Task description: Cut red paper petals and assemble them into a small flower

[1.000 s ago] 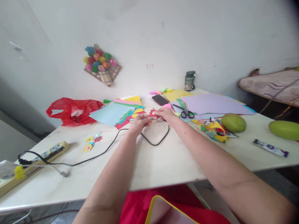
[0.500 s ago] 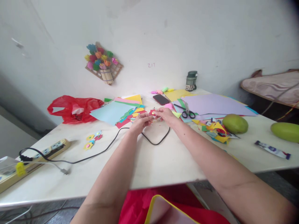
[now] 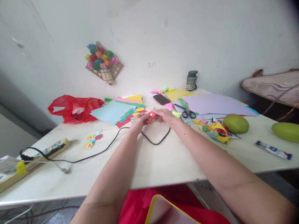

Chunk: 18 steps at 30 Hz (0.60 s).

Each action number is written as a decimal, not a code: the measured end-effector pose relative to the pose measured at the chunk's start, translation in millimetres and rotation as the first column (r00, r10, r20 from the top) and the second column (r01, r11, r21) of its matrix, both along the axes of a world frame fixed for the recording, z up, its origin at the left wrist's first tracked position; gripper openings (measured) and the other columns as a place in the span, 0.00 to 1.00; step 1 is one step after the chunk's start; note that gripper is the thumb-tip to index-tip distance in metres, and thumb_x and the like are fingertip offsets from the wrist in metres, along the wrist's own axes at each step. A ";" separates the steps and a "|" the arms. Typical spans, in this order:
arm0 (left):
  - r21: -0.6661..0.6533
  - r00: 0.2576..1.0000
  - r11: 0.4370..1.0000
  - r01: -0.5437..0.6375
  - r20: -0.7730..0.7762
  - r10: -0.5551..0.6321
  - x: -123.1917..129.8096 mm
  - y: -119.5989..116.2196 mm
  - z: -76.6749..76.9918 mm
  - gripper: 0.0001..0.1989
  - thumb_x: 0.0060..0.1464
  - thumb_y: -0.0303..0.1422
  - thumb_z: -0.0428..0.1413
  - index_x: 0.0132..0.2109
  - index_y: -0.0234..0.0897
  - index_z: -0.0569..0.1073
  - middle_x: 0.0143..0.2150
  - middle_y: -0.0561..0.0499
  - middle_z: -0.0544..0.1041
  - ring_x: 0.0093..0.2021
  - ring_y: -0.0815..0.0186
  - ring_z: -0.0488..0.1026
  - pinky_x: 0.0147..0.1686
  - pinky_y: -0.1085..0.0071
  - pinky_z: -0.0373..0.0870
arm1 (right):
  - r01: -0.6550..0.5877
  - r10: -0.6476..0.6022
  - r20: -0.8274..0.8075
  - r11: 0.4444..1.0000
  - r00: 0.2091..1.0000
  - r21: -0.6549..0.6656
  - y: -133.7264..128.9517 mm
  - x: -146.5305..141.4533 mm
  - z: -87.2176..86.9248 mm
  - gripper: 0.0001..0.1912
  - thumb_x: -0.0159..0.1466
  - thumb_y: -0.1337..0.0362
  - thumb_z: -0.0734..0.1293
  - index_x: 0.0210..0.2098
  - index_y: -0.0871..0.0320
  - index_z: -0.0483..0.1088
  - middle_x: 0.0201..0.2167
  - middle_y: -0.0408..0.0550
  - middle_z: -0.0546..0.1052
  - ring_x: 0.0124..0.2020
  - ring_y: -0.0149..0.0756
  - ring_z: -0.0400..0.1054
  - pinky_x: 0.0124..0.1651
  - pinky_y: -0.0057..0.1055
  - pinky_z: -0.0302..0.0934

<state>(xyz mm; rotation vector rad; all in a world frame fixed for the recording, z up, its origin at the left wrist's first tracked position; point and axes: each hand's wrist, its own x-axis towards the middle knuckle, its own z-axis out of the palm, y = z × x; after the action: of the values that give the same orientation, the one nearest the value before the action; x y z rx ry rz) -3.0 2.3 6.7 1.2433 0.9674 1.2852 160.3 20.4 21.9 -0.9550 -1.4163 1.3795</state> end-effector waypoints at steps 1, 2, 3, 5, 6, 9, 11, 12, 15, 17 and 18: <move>-0.001 1.000 1.000 -0.012 -0.022 0.012 -0.6 0.0 0.0 0.13 0.39 0.39 0.62 0.27 0.33 0.70 0.22 0.54 0.69 0.22 0.73 0.65 0.22 0.75 0.60 | -0.003 0.003 -0.011 1.000 1.000 -0.007 0.3 1.0 0.4 0.15 0.57 0.54 0.70 0.26 0.61 0.69 0.23 0.48 0.76 0.22 0.30 0.70 0.18 0.23 0.49; 0.004 0.999 1.000 -0.019 -0.044 0.019 -1.1 -0.1 -0.1 0.13 0.38 0.39 0.62 0.27 0.34 0.70 0.22 0.54 0.69 0.22 0.73 0.65 0.23 0.75 0.60 | 0.001 -0.001 -0.016 1.000 1.000 -0.009 0.6 2.1 0.9 0.16 0.57 0.54 0.69 0.25 0.61 0.69 0.23 0.48 0.76 0.22 0.30 0.70 0.18 0.23 0.49; 0.011 0.998 1.000 -0.021 -0.066 0.022 -1.4 -0.2 0.0 0.13 0.38 0.39 0.62 0.27 0.34 0.70 0.23 0.54 0.69 0.23 0.72 0.66 0.23 0.75 0.61 | 0.009 -0.009 -0.013 1.000 1.000 -0.006 1.0 3.2 1.3 0.16 0.57 0.54 0.69 0.25 0.61 0.69 0.22 0.47 0.76 0.22 0.30 0.70 0.19 0.23 0.49; 0.027 0.994 0.999 -0.020 -0.109 0.023 -1.2 -0.8 0.4 0.12 0.38 0.38 0.61 0.27 0.35 0.70 0.23 0.54 0.70 0.23 0.72 0.66 0.24 0.75 0.62 | 0.025 -0.025 0.022 1.000 0.999 0.007 1.4 4.7 1.9 0.14 0.55 0.57 0.71 0.22 0.61 0.68 0.19 0.44 0.73 0.21 0.28 0.68 0.19 0.23 0.50; 0.034 0.992 0.999 -0.021 -0.127 0.025 -0.8 -1.3 0.8 0.12 0.38 0.38 0.60 0.26 0.35 0.69 0.23 0.54 0.69 0.23 0.72 0.66 0.24 0.75 0.62 | 0.033 -0.033 0.046 0.999 0.998 0.016 1.5 5.0 2.0 0.13 0.54 0.59 0.72 0.22 0.61 0.69 0.18 0.43 0.72 0.21 0.28 0.66 0.20 0.23 0.50; 0.042 0.985 0.999 -0.029 -0.168 0.036 0.7 -3.0 2.9 0.11 0.37 0.37 0.59 0.26 0.35 0.69 0.22 0.54 0.69 0.23 0.72 0.65 0.23 0.75 0.62 | 0.049 -0.052 0.112 0.998 0.992 0.035 1.4 4.6 1.5 0.08 0.51 0.64 0.72 0.22 0.61 0.71 0.17 0.42 0.71 0.20 0.26 0.64 0.21 0.22 0.51; 0.045 0.983 0.998 -0.042 -0.178 0.050 1.3 -3.8 4.0 0.11 0.36 0.37 0.60 0.26 0.35 0.69 0.22 0.54 0.69 0.23 0.72 0.65 0.23 0.74 0.62 | 0.054 -0.058 0.126 0.998 0.990 0.040 1.4 3.7 0.7 0.06 0.51 0.66 0.72 0.22 0.61 0.71 0.17 0.42 0.72 0.20 0.26 0.63 0.21 0.22 0.51; 0.046 0.982 0.998 -0.046 -0.180 0.054 1.4 -4.0 4.2 0.11 0.36 0.37 0.60 0.26 0.35 0.69 0.22 0.54 0.69 0.23 0.72 0.65 0.23 0.74 0.62 | 0.056 -0.060 0.125 0.998 0.990 0.041 1.5 3.3 0.2 0.06 0.51 0.67 0.72 0.22 0.61 0.71 0.17 0.41 0.71 0.20 0.26 0.63 0.21 0.22 0.51; 0.048 0.982 0.998 -0.048 -0.180 0.055 1.2 -3.6 3.7 0.12 0.36 0.38 0.61 0.25 0.35 0.69 0.22 0.53 0.69 0.23 0.72 0.64 0.24 0.74 0.62 | 0.064 -0.069 0.117 0.997 0.991 0.042 2.0 2.3 -0.8 0.06 0.52 0.67 0.71 0.21 0.61 0.71 0.17 0.41 0.71 0.20 0.26 0.63 0.21 0.22 0.51; 0.049 0.983 0.998 -0.045 -0.177 0.053 0.8 -3.2 2.9 0.13 0.35 0.39 0.62 0.25 0.35 0.70 0.22 0.53 0.70 0.23 0.72 0.65 0.24 0.74 0.63 | 0.070 -0.075 0.120 0.997 0.990 0.044 2.0 2.0 -0.9 0.06 0.52 0.67 0.71 0.21 0.61 0.71 0.17 0.41 0.72 0.20 0.26 0.63 0.21 0.22 0.52; 0.050 0.983 0.998 -0.043 -0.175 0.051 0.6 -3.0 2.6 0.13 0.35 0.39 0.62 0.25 0.35 0.70 0.23 0.53 0.70 0.23 0.72 0.65 0.24 0.74 0.63 | 0.072 -0.077 0.122 0.996 0.990 0.045 1.8 2.0 -0.7 0.06 0.52 0.68 0.71 0.21 0.61 0.71 0.17 0.41 0.72 0.20 0.26 0.63 0.21 0.22 0.52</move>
<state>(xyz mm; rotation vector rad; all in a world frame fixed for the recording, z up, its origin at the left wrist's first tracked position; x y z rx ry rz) -2.3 -0.7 9.3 1.3950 1.1046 1.2555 162.3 22.2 21.2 -1.0719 -1.4789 1.2503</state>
